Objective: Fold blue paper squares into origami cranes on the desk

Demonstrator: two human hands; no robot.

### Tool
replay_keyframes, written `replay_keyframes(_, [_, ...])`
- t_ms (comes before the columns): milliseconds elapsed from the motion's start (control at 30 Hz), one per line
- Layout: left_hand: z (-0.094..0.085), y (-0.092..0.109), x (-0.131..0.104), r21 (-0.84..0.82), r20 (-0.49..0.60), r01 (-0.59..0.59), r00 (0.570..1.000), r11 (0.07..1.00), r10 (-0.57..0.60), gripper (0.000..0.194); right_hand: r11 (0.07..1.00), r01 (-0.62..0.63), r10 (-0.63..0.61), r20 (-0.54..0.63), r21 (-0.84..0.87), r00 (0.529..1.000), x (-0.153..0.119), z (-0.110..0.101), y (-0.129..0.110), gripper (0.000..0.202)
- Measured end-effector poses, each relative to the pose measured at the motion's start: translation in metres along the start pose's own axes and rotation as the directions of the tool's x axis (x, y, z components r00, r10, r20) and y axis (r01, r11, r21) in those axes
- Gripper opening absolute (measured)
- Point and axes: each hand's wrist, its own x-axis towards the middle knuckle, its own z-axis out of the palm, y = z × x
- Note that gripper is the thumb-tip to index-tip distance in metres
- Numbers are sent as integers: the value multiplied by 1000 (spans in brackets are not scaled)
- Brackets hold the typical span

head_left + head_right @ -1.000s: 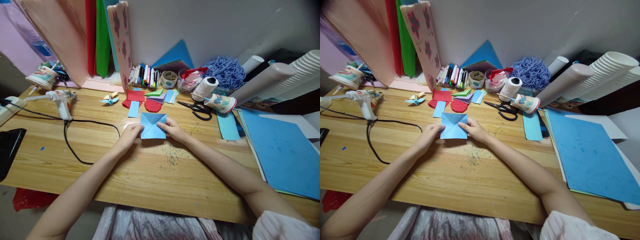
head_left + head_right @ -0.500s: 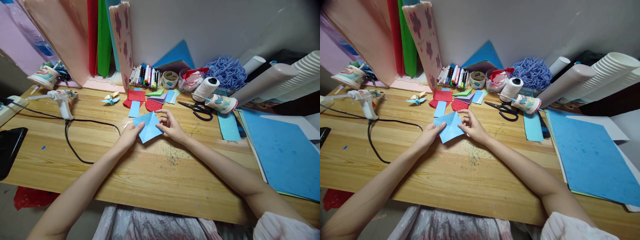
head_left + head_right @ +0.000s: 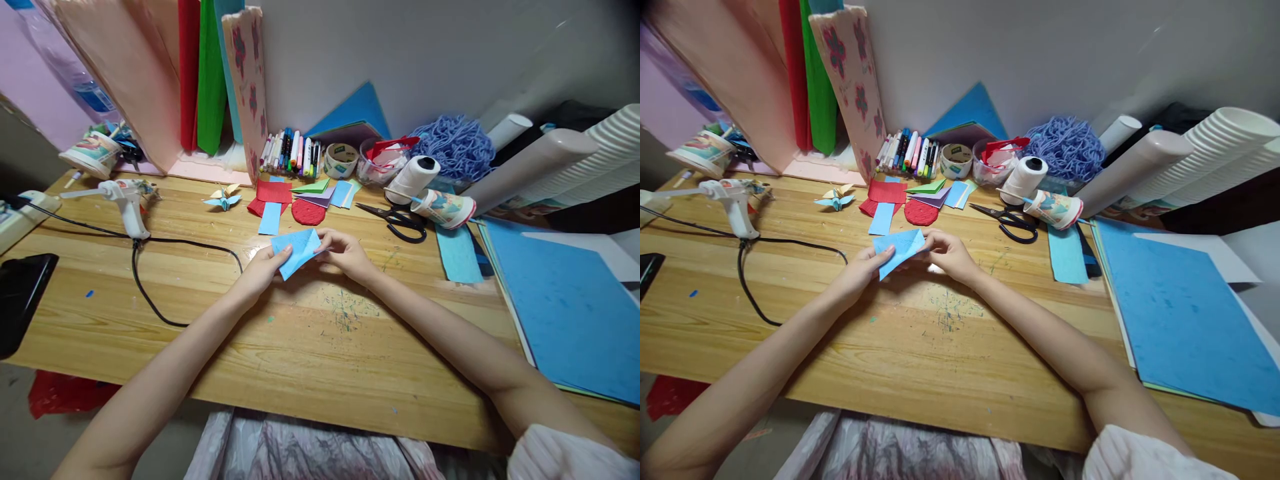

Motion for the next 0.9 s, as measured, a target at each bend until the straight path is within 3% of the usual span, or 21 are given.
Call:
replay_keyframes(167, [2,2,-2,137,50,-54,998,989,48,40,998,-57,59,-51,27,997,-1,0,-3,34])
replay_keyframes(367, [6,8,-4,56,19,-141,990,988,140,52,988,-120,130,-108,96,986,-2,1,-1,36])
replay_keyframes(500, [12,9,-11,196,-57,-220,970,956,235,85,987,-135,143,-90,84,986,-3,4,-2,38])
replay_keyframes(567, [13,8,-13,307,-60,-233,963,923,263,74,987,-136,143,-87,83,986,-2,5,-2,38])
replay_keyframes(700, [11,6,-15,478,-27,-292,938,828,346,29,986,-143,151,-96,87,984,-1,4,-2,39])
replay_keyframes(900, [8,3,-13,544,-37,-303,923,783,382,23,979,-173,184,-98,104,978,-2,6,-4,39])
